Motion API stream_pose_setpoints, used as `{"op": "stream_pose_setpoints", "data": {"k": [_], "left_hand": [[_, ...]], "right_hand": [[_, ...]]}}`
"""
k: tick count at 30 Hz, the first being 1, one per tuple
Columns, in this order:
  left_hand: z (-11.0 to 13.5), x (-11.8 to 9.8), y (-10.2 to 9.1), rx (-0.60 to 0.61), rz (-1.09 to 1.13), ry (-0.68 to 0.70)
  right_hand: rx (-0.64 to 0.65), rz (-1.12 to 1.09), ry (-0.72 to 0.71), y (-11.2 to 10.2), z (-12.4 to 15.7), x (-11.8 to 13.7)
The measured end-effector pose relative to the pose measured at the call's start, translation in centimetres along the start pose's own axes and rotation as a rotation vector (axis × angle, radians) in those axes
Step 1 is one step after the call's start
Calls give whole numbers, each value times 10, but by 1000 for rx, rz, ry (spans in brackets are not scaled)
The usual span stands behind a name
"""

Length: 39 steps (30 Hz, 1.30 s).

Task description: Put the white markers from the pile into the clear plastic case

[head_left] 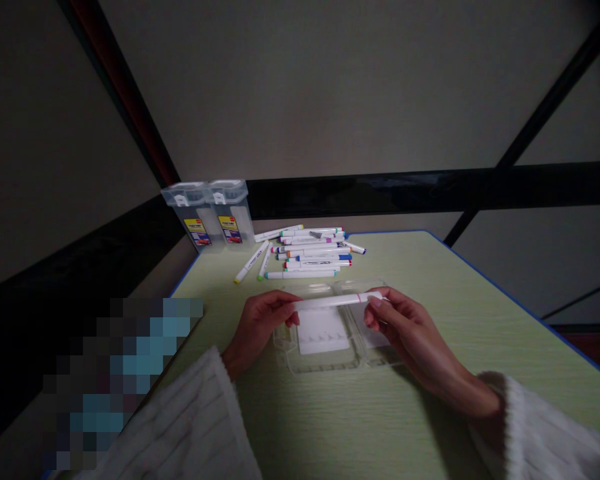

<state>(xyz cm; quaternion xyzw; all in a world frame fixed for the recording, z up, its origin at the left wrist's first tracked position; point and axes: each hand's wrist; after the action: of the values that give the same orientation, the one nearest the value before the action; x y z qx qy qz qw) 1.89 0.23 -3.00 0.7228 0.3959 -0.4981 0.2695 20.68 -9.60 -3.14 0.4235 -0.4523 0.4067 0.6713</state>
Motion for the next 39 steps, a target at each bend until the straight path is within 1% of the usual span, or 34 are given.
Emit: {"op": "stream_pose_setpoints", "data": {"k": [5,11,15,19,22,26,30,33,36,39], "left_hand": [[2,-4,2,41,-22,-18],[9,-9,9,181,-10,-45],[17,-14,17,215,-24,3],[24,-19,25,265,-141,64],[25,-21,29,294,-174,84],[26,-21,32,298,-167,84],[28,-20,32,316,-179,76],[29,-19,31,321,-189,104],[30,-18,31,314,-182,109],[29,-19,32,310,-112,50]], "right_hand": [[10,-86,22,-1,-1,0],[41,-244,61,-3,-4,-1],[65,-302,85,-4,-3,-2],[131,-315,127,1,1,-2],[170,-276,135,6,4,-2],[238,-166,128,11,9,-5],[367,-12,97,13,13,-10],[454,80,90,14,15,-12],[460,111,67,15,17,-13],[438,132,65,15,17,-12]]}}
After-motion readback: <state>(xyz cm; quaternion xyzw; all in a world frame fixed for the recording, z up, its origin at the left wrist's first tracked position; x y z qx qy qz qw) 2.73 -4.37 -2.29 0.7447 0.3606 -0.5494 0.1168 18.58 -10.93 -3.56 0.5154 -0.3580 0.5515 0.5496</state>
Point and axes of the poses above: each hand's wrist, its own z-axis away from the middle knuckle, its own y-axis out of the palm, x = y × z, and after that the axes turned 15 degrees about y, right-handed
